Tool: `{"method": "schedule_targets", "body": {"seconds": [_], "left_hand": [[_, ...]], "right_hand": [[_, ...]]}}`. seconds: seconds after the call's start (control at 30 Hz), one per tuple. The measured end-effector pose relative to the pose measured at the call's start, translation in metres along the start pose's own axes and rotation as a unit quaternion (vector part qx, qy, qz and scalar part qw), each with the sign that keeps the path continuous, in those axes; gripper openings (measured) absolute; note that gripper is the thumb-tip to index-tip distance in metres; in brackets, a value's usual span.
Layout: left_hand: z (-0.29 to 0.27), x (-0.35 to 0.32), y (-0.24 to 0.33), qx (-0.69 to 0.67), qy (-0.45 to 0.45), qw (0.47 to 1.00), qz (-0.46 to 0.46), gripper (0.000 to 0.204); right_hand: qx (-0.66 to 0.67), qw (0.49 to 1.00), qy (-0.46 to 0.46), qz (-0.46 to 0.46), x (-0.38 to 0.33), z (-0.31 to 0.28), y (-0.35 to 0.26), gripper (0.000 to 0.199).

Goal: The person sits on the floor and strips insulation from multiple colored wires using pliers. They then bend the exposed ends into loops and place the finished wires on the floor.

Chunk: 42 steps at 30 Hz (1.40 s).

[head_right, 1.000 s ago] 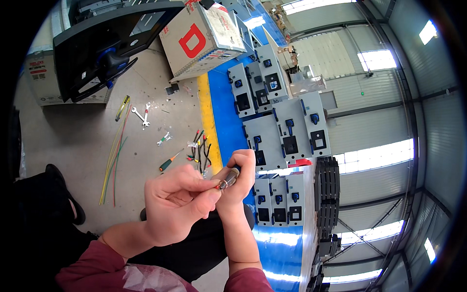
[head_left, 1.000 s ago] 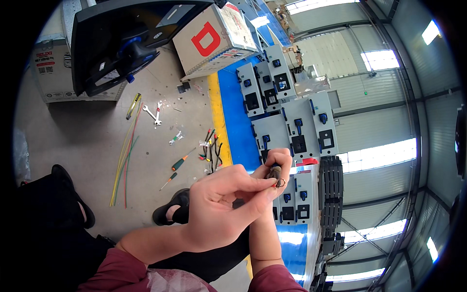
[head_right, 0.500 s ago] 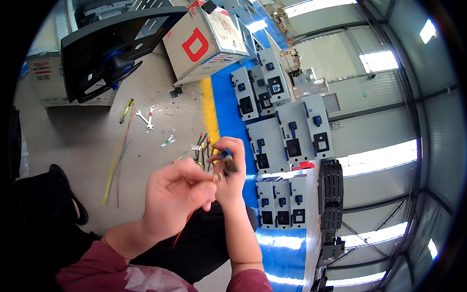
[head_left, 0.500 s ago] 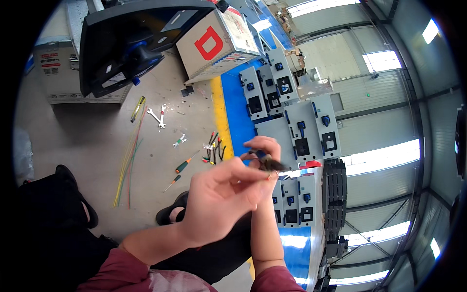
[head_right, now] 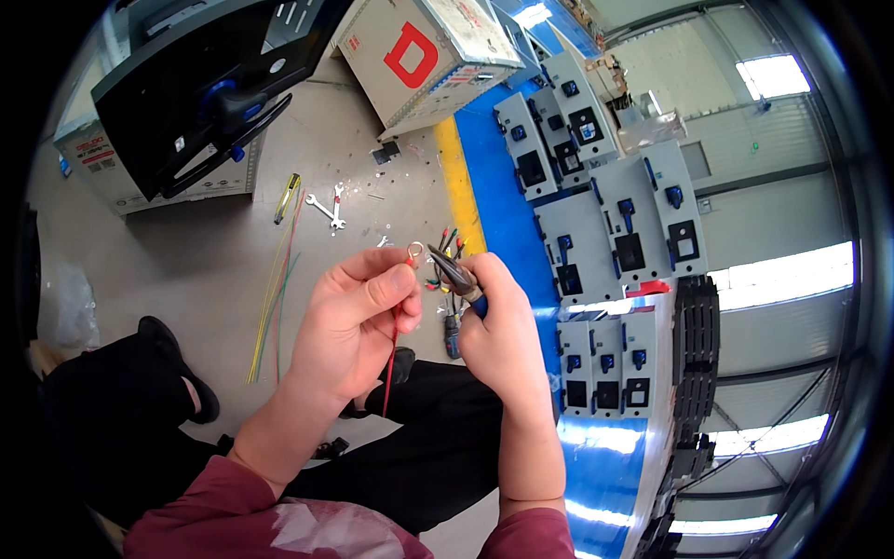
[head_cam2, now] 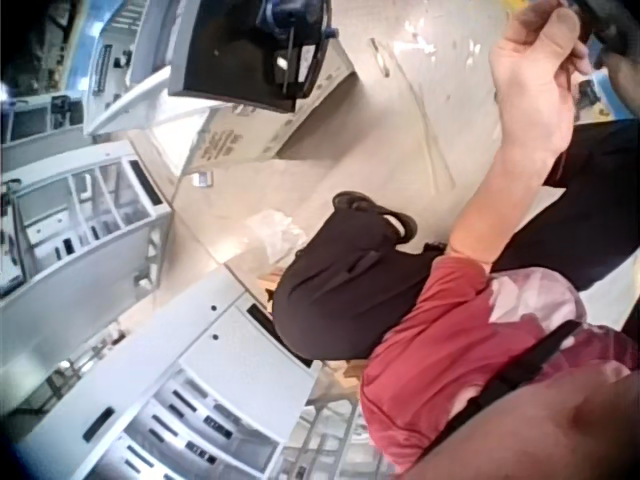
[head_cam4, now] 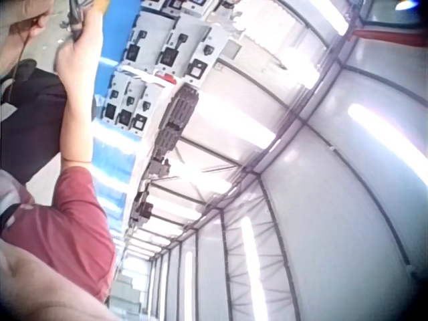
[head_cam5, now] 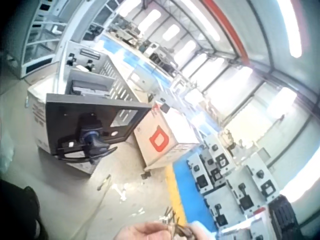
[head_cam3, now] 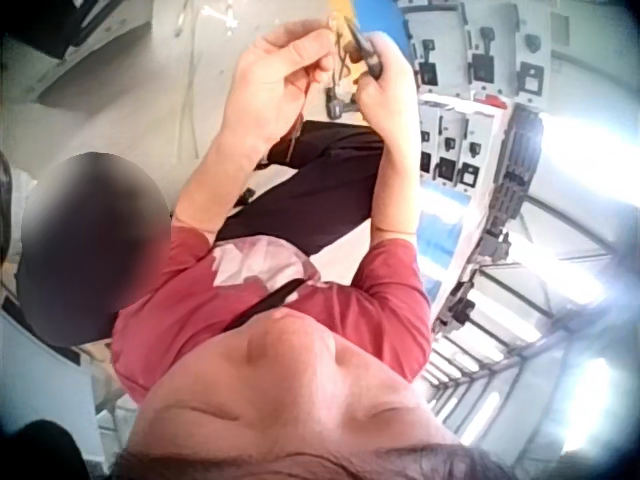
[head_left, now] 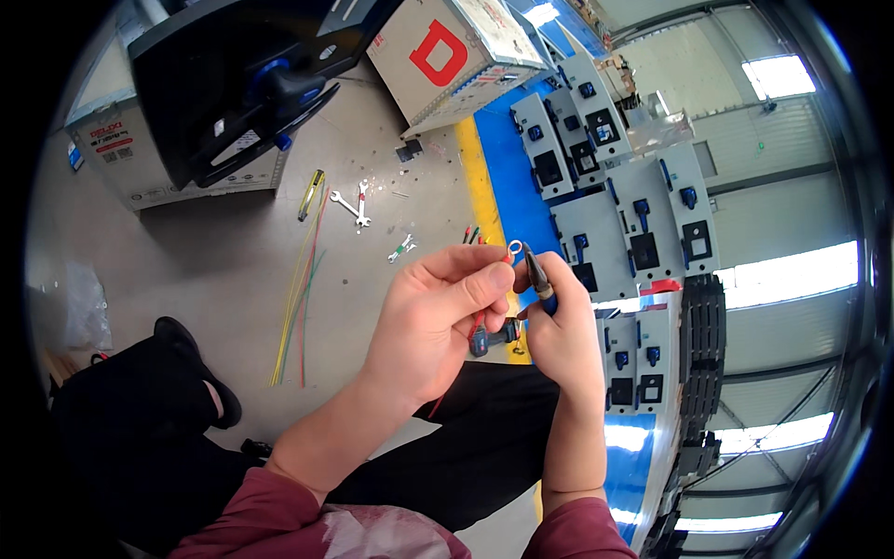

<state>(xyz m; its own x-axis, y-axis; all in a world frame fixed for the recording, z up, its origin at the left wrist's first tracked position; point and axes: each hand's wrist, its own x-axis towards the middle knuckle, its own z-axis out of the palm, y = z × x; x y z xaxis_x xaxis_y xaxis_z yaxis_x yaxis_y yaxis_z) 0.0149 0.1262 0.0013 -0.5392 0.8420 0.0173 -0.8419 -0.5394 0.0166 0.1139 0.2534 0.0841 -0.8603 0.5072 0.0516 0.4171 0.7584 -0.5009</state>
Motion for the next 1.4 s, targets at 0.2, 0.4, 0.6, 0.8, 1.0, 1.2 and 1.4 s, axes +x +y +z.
{"method": "schedule_targets", "body": {"seconds": [0.2,0.4,0.6,0.8,1.0,1.2,1.4], "left_hand": [[-0.011,0.011,-0.008,0.033,0.004,0.999,-0.016,0.014],[-0.029,0.019,-0.012,0.067,-0.017,0.996,-0.058,0.014],[-0.045,0.029,-0.011,0.108,-0.019,0.989,-0.104,0.011],[-0.077,0.042,-0.014,0.117,-0.015,0.977,-0.177,0.012],[-0.092,0.056,-0.022,0.228,0.003,0.953,-0.199,0.014],[-0.095,0.057,-0.045,0.281,0.028,0.948,-0.145,0.016],[-0.097,0.055,-0.042,0.215,0.010,0.963,-0.161,0.019]], "right_hand": [[-0.046,0.999,-0.013,0.004,0.001,-0.007,0.004,0.040],[-0.073,0.996,-0.049,0.016,0.000,-0.018,0.008,0.037],[-0.159,0.983,-0.090,0.018,0.002,-0.029,0.024,0.035],[-0.247,0.964,-0.096,0.011,0.003,-0.018,0.048,0.036],[-0.316,0.944,-0.091,0.005,0.005,-0.013,0.072,0.036],[-0.326,0.939,-0.102,0.030,0.004,-0.010,0.088,0.039],[-0.259,0.956,-0.131,0.037,0.006,-0.013,0.089,0.047]]}}
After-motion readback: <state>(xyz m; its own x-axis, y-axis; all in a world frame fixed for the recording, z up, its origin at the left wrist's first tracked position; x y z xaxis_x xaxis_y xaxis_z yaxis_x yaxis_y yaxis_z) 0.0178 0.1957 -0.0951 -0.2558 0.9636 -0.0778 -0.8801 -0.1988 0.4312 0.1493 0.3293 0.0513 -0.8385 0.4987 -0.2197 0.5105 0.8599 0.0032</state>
